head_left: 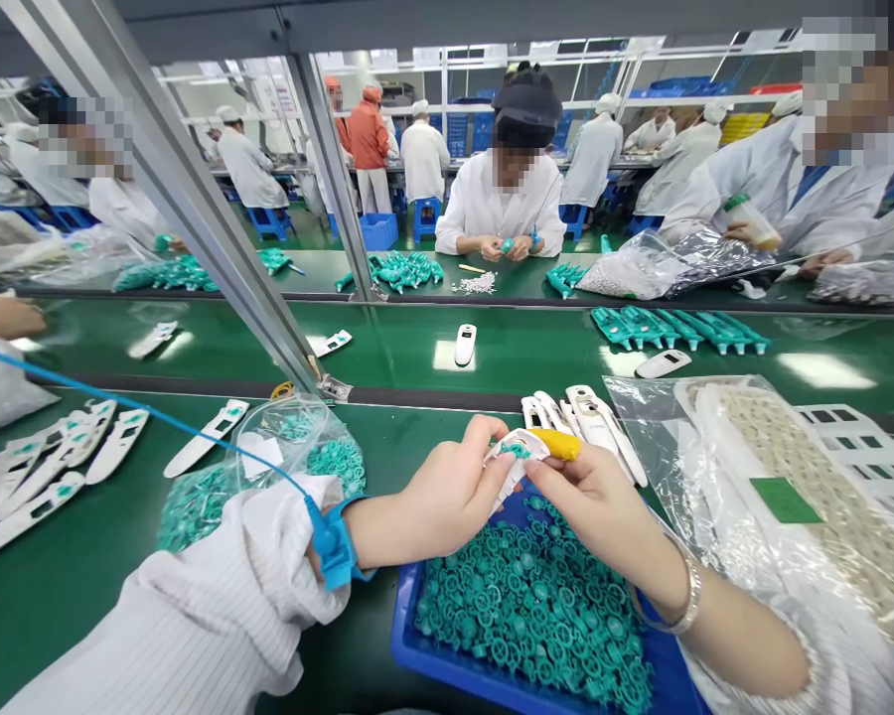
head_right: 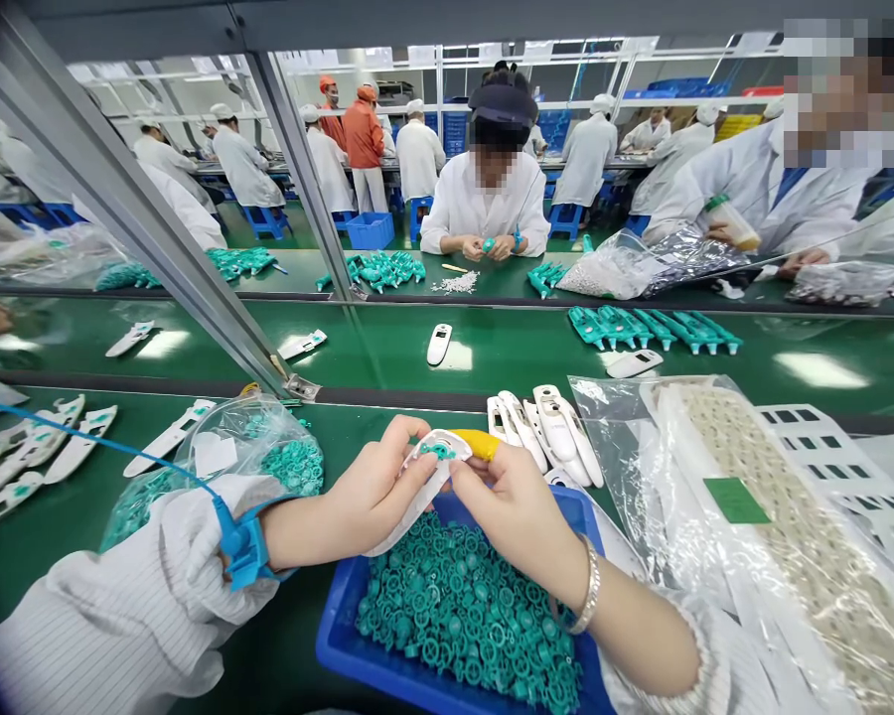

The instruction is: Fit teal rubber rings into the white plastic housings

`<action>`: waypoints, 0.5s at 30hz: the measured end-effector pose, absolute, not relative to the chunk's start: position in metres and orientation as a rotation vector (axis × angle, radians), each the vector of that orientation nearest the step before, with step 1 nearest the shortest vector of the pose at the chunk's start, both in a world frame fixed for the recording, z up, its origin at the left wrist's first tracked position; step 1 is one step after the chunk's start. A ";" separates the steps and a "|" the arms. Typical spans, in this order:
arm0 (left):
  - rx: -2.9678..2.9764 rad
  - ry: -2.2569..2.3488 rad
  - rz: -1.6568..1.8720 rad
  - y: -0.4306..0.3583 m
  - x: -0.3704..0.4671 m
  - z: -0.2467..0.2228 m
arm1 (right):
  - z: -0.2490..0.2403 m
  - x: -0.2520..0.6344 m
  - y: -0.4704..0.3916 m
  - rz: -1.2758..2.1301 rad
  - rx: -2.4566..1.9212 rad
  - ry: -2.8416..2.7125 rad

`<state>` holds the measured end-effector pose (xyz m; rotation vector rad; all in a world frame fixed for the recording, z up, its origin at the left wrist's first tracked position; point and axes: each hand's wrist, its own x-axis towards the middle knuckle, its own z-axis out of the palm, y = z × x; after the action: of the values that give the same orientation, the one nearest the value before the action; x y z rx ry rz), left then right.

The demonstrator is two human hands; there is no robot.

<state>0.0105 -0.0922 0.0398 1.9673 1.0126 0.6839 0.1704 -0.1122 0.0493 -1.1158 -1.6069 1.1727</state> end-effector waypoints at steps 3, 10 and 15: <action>2.092 1.078 0.684 -0.092 0.010 0.038 | 0.045 0.170 -0.107 1.131 -1.109 -1.617; 2.158 1.358 0.785 -0.018 -0.003 0.028 | 0.024 0.183 -0.102 1.039 -1.278 -1.615; 2.033 1.880 0.746 0.101 -0.036 0.012 | 0.010 0.203 -0.115 0.842 -1.464 -1.797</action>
<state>-0.0356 0.1007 0.0120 2.0329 1.8801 0.7465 0.2031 -0.1148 0.0104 -1.4643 -1.7972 0.8424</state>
